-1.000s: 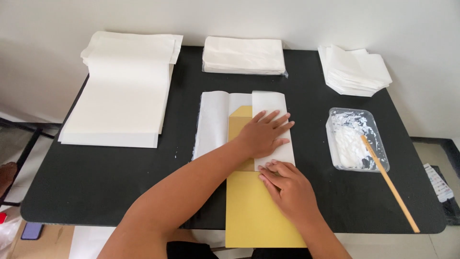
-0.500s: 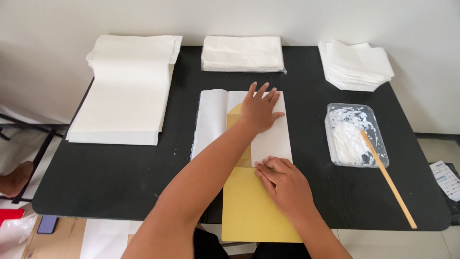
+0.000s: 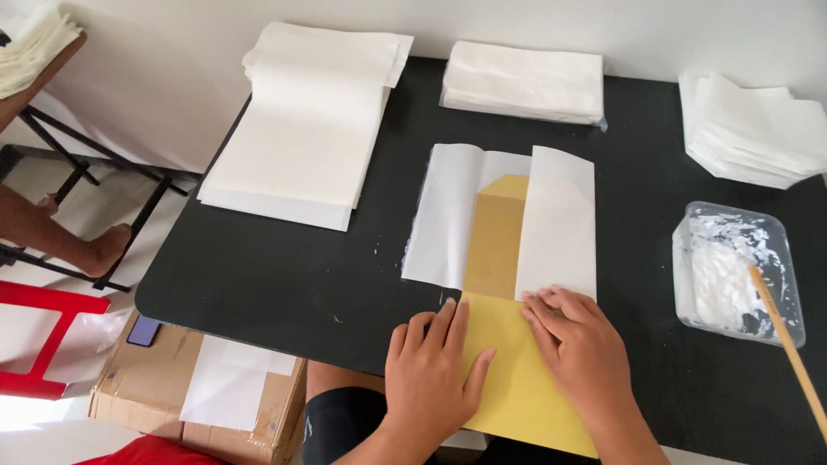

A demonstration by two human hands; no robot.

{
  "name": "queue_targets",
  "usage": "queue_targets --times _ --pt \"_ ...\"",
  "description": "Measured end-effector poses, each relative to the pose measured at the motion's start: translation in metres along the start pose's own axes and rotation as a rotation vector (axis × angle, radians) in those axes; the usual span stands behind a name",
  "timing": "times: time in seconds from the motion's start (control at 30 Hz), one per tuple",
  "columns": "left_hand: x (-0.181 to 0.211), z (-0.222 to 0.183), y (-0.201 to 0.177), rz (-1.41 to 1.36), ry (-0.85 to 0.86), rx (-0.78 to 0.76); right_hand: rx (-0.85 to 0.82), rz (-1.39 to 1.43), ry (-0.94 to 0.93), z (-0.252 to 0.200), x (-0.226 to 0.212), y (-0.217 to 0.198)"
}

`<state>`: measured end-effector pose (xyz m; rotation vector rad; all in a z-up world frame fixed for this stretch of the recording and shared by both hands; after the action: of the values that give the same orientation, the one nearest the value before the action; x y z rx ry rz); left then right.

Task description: A person is manually assembling a paper bag by applying glue to the edges of a paper sheet and folding it into shape.

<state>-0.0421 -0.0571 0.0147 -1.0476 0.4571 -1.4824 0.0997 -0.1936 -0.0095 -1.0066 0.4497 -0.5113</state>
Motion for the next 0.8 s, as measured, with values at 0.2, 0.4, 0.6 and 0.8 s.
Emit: queue_targets --times 0.2,0.4,0.6,0.8 --pt "0.000 0.009 0.008 -0.150 -0.136 -0.052 0.001 0.020 0.016 0.001 -0.003 -0.003" --pt "0.003 0.010 -0.003 -0.169 -0.118 -0.015 -0.004 0.034 0.013 0.002 -0.003 -0.002" --pt "-0.006 0.004 0.005 0.071 -0.093 -0.020 -0.017 0.024 0.004 0.002 -0.002 -0.002" --pt "-0.007 0.011 0.014 0.053 -0.061 -0.113 -0.003 0.013 0.006 0.002 -0.003 -0.004"
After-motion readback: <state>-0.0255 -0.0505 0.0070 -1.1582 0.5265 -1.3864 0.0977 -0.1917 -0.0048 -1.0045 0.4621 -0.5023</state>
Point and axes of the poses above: each hand's wrist, its own z-axis towards the middle knuckle, its own y-axis out of the palm, x = y × z, the point moved 5 cm from there along z, towards the middle knuckle, and after that the axes turned 10 degrees about -z, right-handed, at the moved point
